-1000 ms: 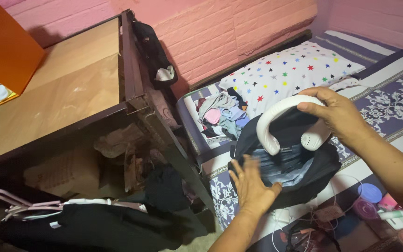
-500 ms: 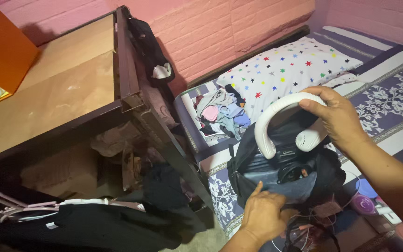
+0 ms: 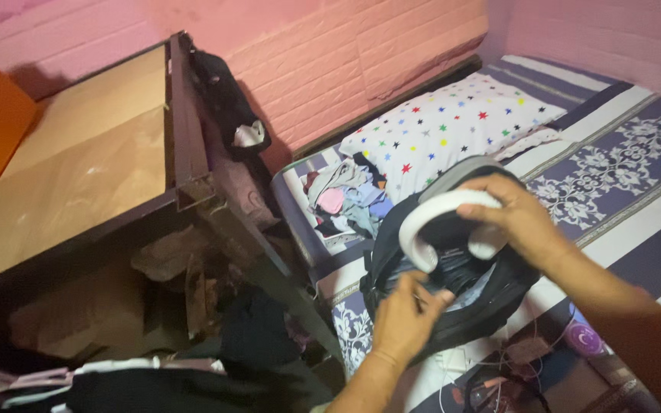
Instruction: The person packs a backpack on a bed. They coil a black cable and place it in the backpack, insert a rolled item and a white neck fan, gather toiletry bottles and a packet from the bed, place a water bottle into the bag, then coil a white charging cable with its plug and arrange it near the backpack.
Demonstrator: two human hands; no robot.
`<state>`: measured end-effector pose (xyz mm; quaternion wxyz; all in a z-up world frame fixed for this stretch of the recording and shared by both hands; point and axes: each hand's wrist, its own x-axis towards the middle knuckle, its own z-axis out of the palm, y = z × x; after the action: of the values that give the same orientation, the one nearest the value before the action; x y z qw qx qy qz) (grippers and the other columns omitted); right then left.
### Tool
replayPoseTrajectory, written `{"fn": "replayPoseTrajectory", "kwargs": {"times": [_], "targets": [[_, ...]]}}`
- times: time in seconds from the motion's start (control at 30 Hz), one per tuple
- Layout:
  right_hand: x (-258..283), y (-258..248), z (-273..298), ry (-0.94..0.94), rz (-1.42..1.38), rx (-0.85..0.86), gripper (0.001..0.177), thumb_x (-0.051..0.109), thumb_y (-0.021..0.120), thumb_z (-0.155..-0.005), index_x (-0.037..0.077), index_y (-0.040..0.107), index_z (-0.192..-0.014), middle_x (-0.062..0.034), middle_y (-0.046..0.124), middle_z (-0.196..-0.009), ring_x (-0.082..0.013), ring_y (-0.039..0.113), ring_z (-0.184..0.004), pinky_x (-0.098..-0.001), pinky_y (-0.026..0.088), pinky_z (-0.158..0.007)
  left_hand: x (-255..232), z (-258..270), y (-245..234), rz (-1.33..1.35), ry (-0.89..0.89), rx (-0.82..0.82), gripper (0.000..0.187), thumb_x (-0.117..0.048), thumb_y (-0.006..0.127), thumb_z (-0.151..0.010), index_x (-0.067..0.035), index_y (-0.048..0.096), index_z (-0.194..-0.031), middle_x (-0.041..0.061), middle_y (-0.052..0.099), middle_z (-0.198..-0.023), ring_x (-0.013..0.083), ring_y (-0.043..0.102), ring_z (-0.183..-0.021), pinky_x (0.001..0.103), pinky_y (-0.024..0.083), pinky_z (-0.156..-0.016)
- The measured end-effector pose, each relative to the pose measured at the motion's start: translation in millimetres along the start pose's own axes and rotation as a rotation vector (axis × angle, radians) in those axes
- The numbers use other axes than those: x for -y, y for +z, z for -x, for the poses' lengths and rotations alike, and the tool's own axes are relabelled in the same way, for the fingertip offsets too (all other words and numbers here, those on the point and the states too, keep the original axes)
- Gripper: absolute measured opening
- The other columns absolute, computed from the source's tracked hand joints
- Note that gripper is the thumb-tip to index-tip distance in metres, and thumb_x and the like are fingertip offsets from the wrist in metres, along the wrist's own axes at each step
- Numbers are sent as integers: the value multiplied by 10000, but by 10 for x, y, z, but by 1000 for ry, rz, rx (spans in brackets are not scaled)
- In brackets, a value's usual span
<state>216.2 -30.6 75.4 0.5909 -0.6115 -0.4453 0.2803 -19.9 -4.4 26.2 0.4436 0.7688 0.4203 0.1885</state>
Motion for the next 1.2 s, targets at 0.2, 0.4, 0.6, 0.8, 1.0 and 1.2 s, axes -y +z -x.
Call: {"fn": "replayPoseTrajectory", "kwargs": {"times": [0.2,0.4,0.6,0.8,1.0,1.2], "targets": [[-221,95,79,-56,106,64,318,212,785,-827,62,750,-1106,-40,669,-1045,-162,636,-1036,-303,477,-918,-245,-316,-312,-241,696,-515,567,-404,775,-816,-37,604,-1214,184,633,-1082,404,623,-1012,467,505,-809],[-360,157,119,-94,276,119,306,243,760,-828,97,767,-1096,-51,679,-1077,-218,597,-1139,-342,419,-1017,-327,-576,-547,-263,650,-140,436,-332,748,-846,-116,701,-1222,86,704,-1045,339,644,-1016,453,509,-859],[-782,211,118,23,422,185,481,359,739,-828,164,705,-1267,-95,654,-1206,-248,602,-1200,-360,442,-1040,-112,-699,-458,-287,463,-24,392,-323,770,-819,-137,735,-1163,107,689,-977,350,658,-963,455,511,-820],[-910,262,407,-205,965,450,913,638,657,-922,30,306,-1506,-306,280,-1564,-414,328,-1426,-426,294,-1115,240,-801,-217,-299,417,-77,411,-323,806,-764,-120,744,-1116,108,700,-987,359,676,-942,468,523,-803],[-626,274,816,79,1141,943,751,517,683,-821,260,462,-1492,-109,597,-1393,-328,494,-1349,-473,353,-1117,588,-883,31,-438,405,-53,335,-298,822,-748,-118,770,-1025,122,703,-957,360,683,-918,477,520,-783],[-745,371,937,99,1190,1030,633,389,748,-786,217,560,-1365,-126,646,-1254,-362,571,-1202,-501,434,-1002,915,-959,284,-647,443,-62,305,-343,813,-779,-87,724,-919,129,706,-948,344,705,-893,472,542,-754]]}}
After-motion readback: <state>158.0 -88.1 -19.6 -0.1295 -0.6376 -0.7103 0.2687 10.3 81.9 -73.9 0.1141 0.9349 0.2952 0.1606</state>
